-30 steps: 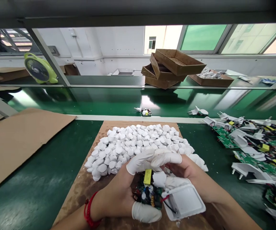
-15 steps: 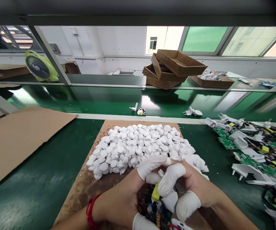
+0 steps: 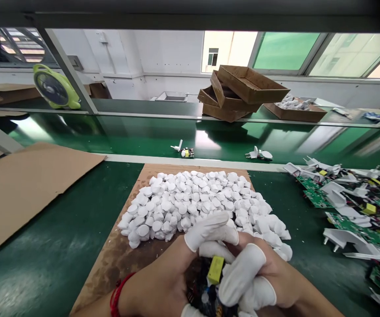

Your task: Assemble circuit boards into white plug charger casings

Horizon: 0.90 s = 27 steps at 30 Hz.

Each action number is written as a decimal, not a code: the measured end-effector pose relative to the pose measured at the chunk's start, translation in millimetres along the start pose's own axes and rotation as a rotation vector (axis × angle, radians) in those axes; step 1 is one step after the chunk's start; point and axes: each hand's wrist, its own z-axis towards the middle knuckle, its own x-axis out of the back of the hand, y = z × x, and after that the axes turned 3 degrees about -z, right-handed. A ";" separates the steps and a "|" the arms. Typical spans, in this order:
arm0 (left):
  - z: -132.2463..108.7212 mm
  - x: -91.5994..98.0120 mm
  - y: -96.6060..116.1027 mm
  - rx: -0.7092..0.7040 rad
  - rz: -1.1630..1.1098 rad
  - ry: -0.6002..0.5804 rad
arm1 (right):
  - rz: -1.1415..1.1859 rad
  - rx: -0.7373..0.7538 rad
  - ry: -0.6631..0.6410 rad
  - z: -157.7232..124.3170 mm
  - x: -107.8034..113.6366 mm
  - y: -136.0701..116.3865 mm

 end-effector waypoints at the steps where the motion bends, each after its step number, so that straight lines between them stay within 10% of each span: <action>1: 0.1 0.2 -2.2 0.015 -0.048 0.009 | -0.010 0.008 0.006 -0.9 0.6 0.7; 27: 2.0 5.8 -10.6 0.214 -0.348 0.128 | -0.332 0.277 0.152 0.0 11.8 14.1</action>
